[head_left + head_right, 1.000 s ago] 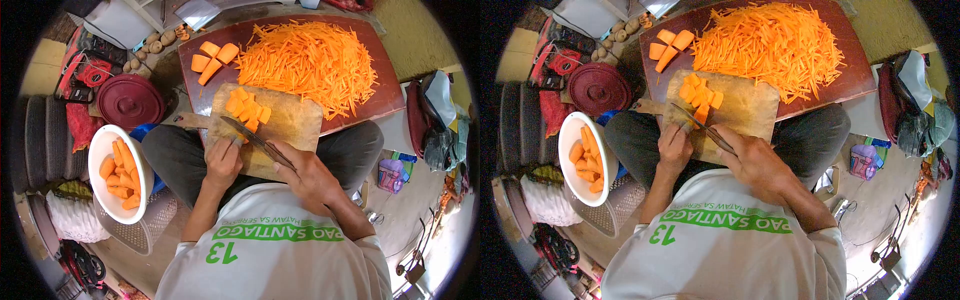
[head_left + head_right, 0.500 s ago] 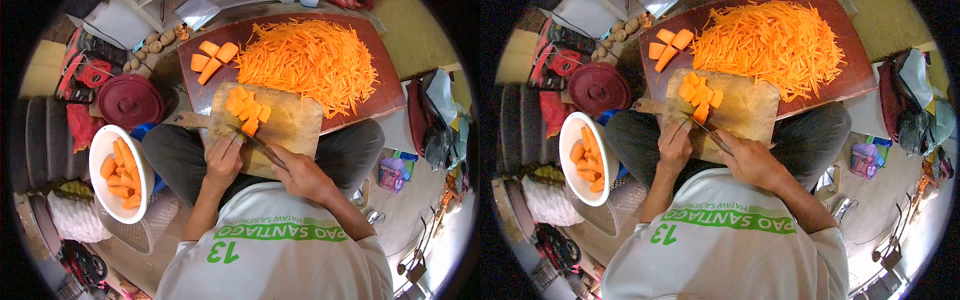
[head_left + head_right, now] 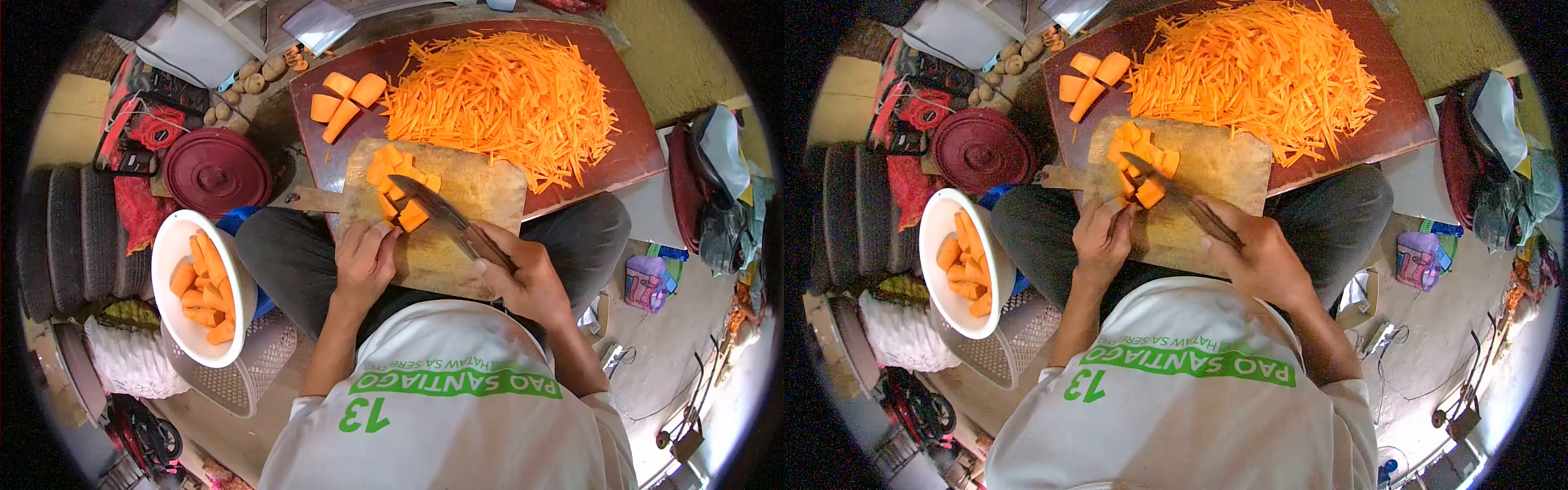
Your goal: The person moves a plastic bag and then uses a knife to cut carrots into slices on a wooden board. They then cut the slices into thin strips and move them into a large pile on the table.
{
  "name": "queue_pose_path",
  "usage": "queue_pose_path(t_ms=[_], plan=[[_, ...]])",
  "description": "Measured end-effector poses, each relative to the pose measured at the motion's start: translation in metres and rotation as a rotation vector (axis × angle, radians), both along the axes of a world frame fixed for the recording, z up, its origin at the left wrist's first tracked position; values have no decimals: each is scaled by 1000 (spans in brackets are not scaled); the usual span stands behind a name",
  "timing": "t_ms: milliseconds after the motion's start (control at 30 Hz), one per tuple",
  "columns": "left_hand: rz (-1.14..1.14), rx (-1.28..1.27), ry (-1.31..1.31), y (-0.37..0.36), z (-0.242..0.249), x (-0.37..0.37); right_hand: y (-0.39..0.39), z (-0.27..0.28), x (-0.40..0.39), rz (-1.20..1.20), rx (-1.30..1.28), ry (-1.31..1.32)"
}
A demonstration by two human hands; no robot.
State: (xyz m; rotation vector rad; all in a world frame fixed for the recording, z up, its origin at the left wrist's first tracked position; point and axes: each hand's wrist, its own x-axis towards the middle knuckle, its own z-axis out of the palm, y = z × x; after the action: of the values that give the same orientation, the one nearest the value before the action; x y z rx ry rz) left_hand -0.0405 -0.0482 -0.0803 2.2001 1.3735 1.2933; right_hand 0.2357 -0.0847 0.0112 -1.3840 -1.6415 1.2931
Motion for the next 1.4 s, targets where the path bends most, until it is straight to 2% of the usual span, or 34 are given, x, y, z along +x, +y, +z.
queue_pose_path(t_ms=[100,133,233,333,433,533,633,833,933,1067,1167,1200,1300,1400], plan=[[1,-17,8,4,2,1,-7,-9,16,-43,15,-25],[4,-40,6,5,2,1,-9,-5,19,-56,-49,-7],[45,-97,-6,11,1,1,-16,-19,29,-78,68,-1],[68,-89,-60,17,2,3,-22,-14,37,-45,-70,-75],[158,-199,-66,15,7,1,-22,0,39,48,-117,-60],[156,-146,-61,16,4,-3,-20,-2,41,131,-62,-8],[164,-278,-57,11,12,-5,-18,0,36,142,-92,-33],[101,-163,-99,16,11,-19,-11,2,36,233,-151,24],[123,-93,-4,25,22,-37,-13,-6,26,149,-53,60],[198,-121,-23,45,41,-56,-17,-16,22,-68,-177,225],[185,-246,-99,66,45,-63,-16,-22,22,-122,-114,191],[101,-215,-77,79,42,-69,-15,-24,24,-123,-88,169],[118,-303,53,114,43,-74,-14,-22,25,-146,-60,121],[121,-269,119,154,23,-84,-14,-16,28,-168,-190,31]])
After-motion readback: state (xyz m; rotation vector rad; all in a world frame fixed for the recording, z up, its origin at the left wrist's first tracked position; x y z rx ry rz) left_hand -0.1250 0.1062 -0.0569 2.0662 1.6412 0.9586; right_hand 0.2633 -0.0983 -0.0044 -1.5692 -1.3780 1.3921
